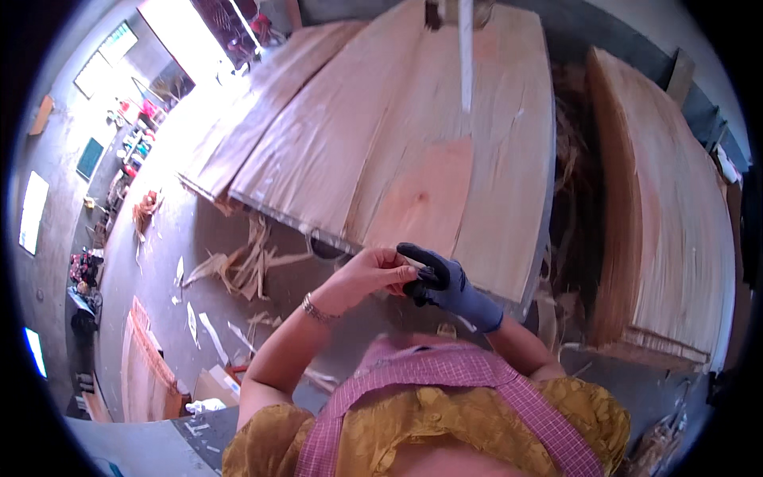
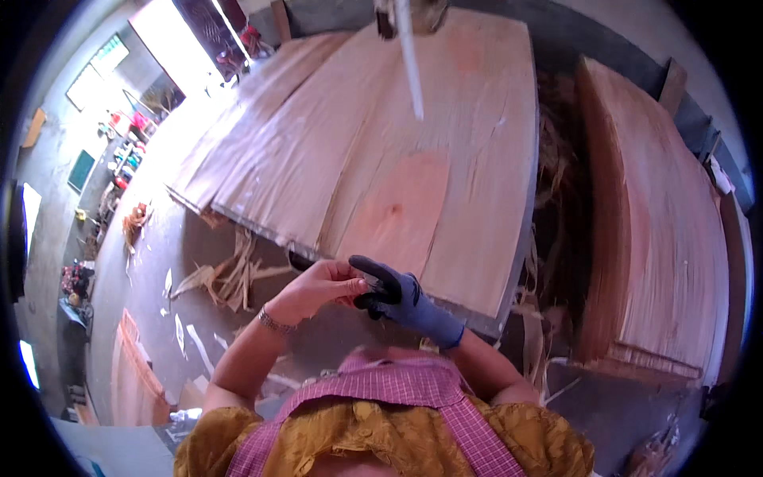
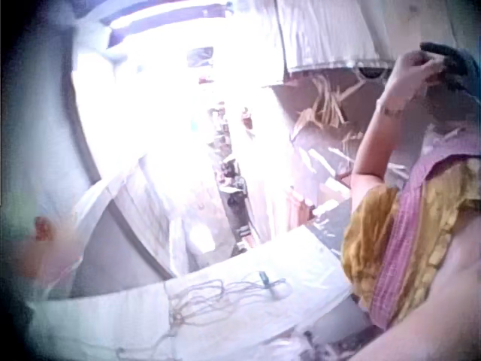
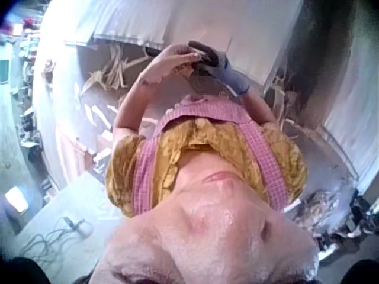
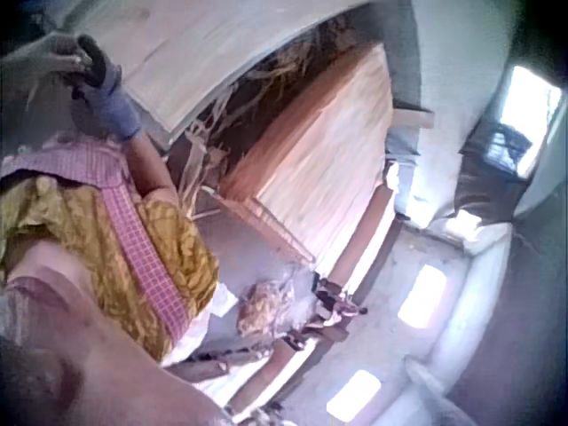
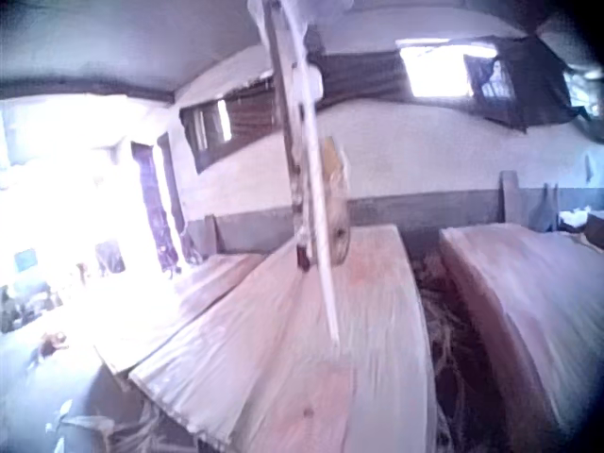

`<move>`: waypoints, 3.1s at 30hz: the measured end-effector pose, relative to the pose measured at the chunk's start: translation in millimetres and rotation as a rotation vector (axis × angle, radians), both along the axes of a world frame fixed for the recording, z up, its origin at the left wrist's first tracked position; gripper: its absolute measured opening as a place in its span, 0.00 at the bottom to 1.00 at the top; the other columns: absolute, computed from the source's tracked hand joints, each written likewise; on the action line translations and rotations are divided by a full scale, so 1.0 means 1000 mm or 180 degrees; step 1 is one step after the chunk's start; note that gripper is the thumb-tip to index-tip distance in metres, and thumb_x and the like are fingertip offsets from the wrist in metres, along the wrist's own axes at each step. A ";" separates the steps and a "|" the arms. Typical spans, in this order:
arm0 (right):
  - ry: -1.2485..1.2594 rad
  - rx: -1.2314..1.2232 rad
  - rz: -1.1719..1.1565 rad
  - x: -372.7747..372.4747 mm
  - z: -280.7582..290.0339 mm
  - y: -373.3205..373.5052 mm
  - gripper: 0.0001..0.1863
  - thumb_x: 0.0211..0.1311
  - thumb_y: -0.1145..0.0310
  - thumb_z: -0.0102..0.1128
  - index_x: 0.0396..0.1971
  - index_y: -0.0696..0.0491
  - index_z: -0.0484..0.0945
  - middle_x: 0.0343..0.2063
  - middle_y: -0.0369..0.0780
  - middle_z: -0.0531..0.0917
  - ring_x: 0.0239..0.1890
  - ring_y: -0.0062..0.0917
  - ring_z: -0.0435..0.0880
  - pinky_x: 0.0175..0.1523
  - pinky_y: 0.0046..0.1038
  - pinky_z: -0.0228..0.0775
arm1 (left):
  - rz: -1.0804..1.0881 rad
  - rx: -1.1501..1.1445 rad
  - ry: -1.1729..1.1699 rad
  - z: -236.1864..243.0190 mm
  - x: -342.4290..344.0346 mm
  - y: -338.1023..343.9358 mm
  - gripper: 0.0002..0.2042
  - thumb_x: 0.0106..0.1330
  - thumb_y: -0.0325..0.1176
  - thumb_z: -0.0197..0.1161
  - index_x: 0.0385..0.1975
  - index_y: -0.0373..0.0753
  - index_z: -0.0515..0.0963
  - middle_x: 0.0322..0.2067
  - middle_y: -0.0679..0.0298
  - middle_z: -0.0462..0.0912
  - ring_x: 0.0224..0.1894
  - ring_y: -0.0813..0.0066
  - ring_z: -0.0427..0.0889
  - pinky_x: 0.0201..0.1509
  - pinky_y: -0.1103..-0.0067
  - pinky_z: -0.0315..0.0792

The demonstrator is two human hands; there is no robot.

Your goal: The person applies small wood patches to large veneer sheets, using a utility knife to trim materials and applying adhesive strips by hand to secure the repairs.

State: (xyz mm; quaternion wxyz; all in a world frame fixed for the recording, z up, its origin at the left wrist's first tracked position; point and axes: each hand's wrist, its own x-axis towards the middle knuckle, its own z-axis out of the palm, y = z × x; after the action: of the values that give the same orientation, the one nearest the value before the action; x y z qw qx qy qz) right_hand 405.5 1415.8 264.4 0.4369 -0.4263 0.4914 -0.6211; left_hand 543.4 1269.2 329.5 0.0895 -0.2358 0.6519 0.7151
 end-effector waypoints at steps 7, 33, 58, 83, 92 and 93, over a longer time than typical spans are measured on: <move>0.1087 0.0361 0.0404 0.060 -0.125 -0.042 0.31 0.54 0.68 0.69 0.59 0.55 0.71 0.44 0.43 0.84 0.42 0.18 0.80 0.50 0.28 0.74 | -0.0124 -0.0836 -0.0208 -0.131 0.088 -0.081 0.07 0.62 0.30 0.66 0.29 0.33 0.79 0.26 0.69 0.81 0.30 0.85 0.76 0.36 0.83 0.71; 0.1695 0.3024 -0.2456 0.199 -0.424 -0.330 0.19 0.66 0.61 0.54 0.52 0.56 0.73 0.46 0.46 0.79 0.52 0.38 0.76 0.61 0.40 0.63 | -0.0034 -0.3710 -0.2540 -0.396 0.157 -0.401 0.11 0.57 0.46 0.62 0.31 0.48 0.85 0.35 0.62 0.86 0.36 0.61 0.85 0.38 0.69 0.78; -0.1038 0.1406 -0.0727 0.159 -0.238 0.038 0.16 0.64 0.68 0.59 0.51 0.52 0.77 0.35 0.34 0.82 0.34 0.16 0.78 0.40 0.20 0.72 | -0.0140 -0.1154 -0.0066 -0.249 0.107 -0.026 0.07 0.55 0.27 0.69 0.22 0.35 0.76 0.18 0.70 0.77 0.23 0.87 0.73 0.26 0.83 0.69; -0.0269 0.2188 0.0752 -0.066 -0.155 -0.061 0.15 0.68 0.59 0.54 0.42 0.56 0.78 0.25 0.38 0.83 0.23 0.18 0.80 0.26 0.21 0.71 | 0.0988 -0.2208 -0.1043 -0.207 -0.027 -0.095 0.14 0.56 0.42 0.70 0.29 0.36 0.82 0.23 0.63 0.82 0.28 0.76 0.79 0.34 0.77 0.72; 0.0285 0.2518 0.0147 -0.070 -0.224 -0.143 0.11 0.62 0.61 0.62 0.34 0.55 0.79 0.21 0.37 0.82 0.15 0.17 0.75 0.19 0.20 0.65 | 0.1856 -0.3377 -0.1694 -0.276 -0.035 -0.175 0.14 0.52 0.42 0.72 0.28 0.38 0.80 0.36 0.56 0.79 0.39 0.57 0.79 0.44 0.66 0.73; 0.0166 0.2572 0.0083 -0.070 -0.226 -0.144 0.11 0.62 0.62 0.63 0.34 0.55 0.79 0.20 0.37 0.82 0.15 0.16 0.75 0.19 0.20 0.64 | 0.1821 -0.3500 -0.1695 -0.278 -0.034 -0.174 0.14 0.51 0.41 0.72 0.30 0.38 0.80 0.36 0.56 0.79 0.40 0.57 0.79 0.45 0.66 0.73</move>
State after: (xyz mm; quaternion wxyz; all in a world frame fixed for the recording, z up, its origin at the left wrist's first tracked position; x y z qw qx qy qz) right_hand 335.7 1271.6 38.6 0.5646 -0.2421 0.7015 -0.3613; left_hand 509.7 1095.2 51.4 -0.0788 -0.5787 0.7887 0.1923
